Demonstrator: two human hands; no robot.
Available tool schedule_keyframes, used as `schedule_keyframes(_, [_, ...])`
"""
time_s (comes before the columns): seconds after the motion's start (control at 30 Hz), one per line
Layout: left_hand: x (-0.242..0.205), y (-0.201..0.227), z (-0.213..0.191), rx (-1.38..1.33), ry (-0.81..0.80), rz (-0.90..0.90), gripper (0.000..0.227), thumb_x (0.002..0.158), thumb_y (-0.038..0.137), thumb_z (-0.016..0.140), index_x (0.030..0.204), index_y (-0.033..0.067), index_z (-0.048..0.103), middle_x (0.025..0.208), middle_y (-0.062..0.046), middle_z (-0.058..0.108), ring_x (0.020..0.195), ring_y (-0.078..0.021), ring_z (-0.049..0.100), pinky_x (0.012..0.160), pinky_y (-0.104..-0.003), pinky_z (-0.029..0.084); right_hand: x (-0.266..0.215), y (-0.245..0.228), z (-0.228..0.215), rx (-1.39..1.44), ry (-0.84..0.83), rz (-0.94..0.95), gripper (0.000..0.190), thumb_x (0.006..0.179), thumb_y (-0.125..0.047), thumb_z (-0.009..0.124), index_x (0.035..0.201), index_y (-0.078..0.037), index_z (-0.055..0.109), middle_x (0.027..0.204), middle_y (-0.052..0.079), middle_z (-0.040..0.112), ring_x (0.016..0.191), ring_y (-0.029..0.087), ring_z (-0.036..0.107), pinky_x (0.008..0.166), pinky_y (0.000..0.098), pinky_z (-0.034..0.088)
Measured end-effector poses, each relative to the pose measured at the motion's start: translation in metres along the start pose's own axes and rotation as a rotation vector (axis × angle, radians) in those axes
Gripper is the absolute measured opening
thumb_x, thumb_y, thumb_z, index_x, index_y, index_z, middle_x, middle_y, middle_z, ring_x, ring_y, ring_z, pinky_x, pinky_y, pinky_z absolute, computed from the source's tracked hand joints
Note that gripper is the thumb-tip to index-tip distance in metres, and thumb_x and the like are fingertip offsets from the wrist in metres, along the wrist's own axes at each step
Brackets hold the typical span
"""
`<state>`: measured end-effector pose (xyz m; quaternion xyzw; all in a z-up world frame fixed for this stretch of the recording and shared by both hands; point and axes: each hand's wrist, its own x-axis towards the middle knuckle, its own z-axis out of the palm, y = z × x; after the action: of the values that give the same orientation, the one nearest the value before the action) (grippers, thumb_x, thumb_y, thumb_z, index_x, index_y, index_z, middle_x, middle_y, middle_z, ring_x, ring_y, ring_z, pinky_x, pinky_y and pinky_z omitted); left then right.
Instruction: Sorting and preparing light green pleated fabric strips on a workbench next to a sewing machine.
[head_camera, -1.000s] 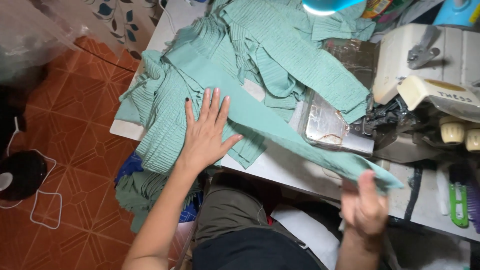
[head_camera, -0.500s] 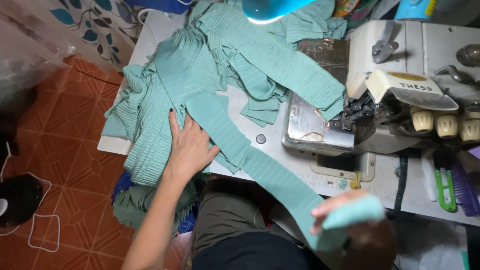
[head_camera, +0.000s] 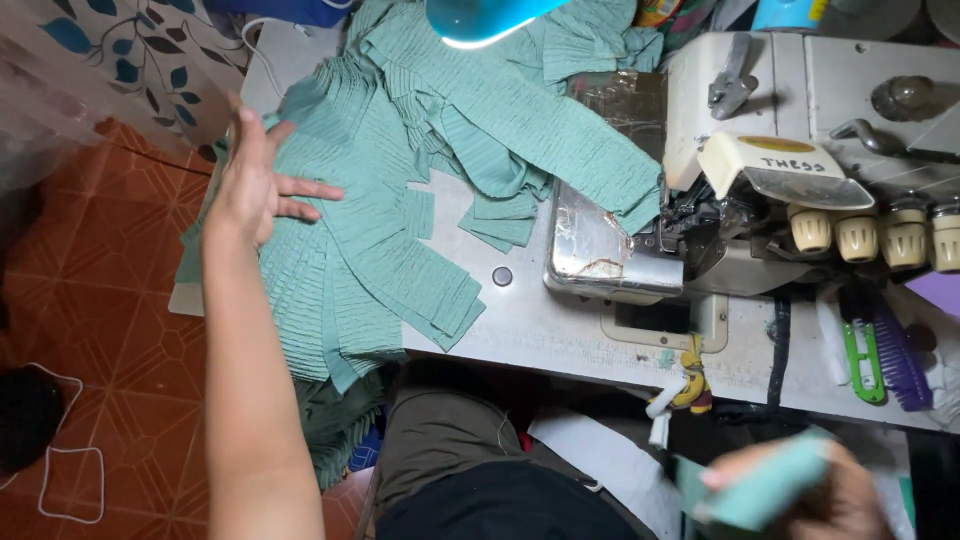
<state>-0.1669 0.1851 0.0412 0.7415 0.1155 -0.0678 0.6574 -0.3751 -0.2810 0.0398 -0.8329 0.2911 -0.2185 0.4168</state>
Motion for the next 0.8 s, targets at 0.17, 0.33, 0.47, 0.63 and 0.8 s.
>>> schedule_keyframes(0.17, [-0.048, 0.032, 0.043, 0.464, 0.362, 0.526, 0.053, 0.105, 0.035, 0.023, 0.138, -0.0009, 0.041, 0.137, -0.017, 0.052, 0.059, -0.0209, 0.068, 0.04, -0.023, 0.047, 0.042, 0.048, 0.06, -0.568, -0.764, 0.093, 0.029, 0.074, -0.038, 0.072, 0.088, -0.012, 0.077, 0.09, 0.006, 0.077, 0.087, 0.022, 0.071, 0.082, 0.0336, 0.053])
schedule_keyframes(0.33, [-0.108, 0.041, 0.127, 0.564, 0.285, 0.979, 0.02, 0.1, -0.002, 0.046, 0.111, -0.004, 0.063, 0.114, -0.019, 0.066, 0.084, -0.0243, 0.066, 0.068, -0.028, 0.042, 0.027, -0.032, 0.114, 0.738, -0.703, 0.008, 0.019, 0.089, -0.014, 0.062, 0.093, 0.003, 0.07, 0.082, 0.017, 0.073, 0.07, 0.027, 0.074, 0.061, 0.0359, 0.064])
schedule_keyframes(0.47, [-0.122, 0.021, 0.195, 0.534, -0.023, 1.342, 0.019, 0.098, 0.007, 0.048, 0.11, 0.0027, 0.062, 0.115, -0.02, 0.065, 0.104, -0.0393, 0.066, 0.08, -0.05, 0.056, 0.018, -0.03, 0.123, 0.879, -0.548, 0.126, 0.023, 0.095, -0.017, 0.058, 0.095, 0.002, 0.071, 0.09, 0.01, 0.073, 0.076, 0.017, 0.069, 0.066, 0.0308, 0.06])
schedule_keyframes(0.63, [-0.113, 0.004, 0.235, 0.818, -0.249, 1.378, 0.04, 0.103, 0.028, 0.047, 0.132, 0.0013, 0.053, 0.138, -0.019, 0.054, 0.128, -0.0331, 0.056, 0.1, -0.049, 0.042, 0.015, 0.003, 0.137, 0.835, -0.558, 0.082, 0.021, 0.098, -0.019, 0.056, 0.086, -0.006, 0.066, 0.086, -0.001, 0.066, 0.081, 0.005, 0.057, 0.071, 0.0208, 0.047])
schedule_keyframes(0.8, [-0.098, 0.004, 0.239, 1.077, -0.13, 1.341, 0.053, 0.104, 0.043, 0.031, 0.14, 0.0086, 0.048, 0.146, -0.011, 0.049, 0.137, -0.032, 0.045, 0.102, -0.05, 0.038, 0.017, 0.001, 0.135, 0.906, -0.576, 0.131, 0.022, 0.097, -0.012, 0.055, 0.105, 0.003, 0.068, 0.106, 0.009, 0.07, 0.099, 0.012, 0.063, 0.085, 0.0239, 0.051])
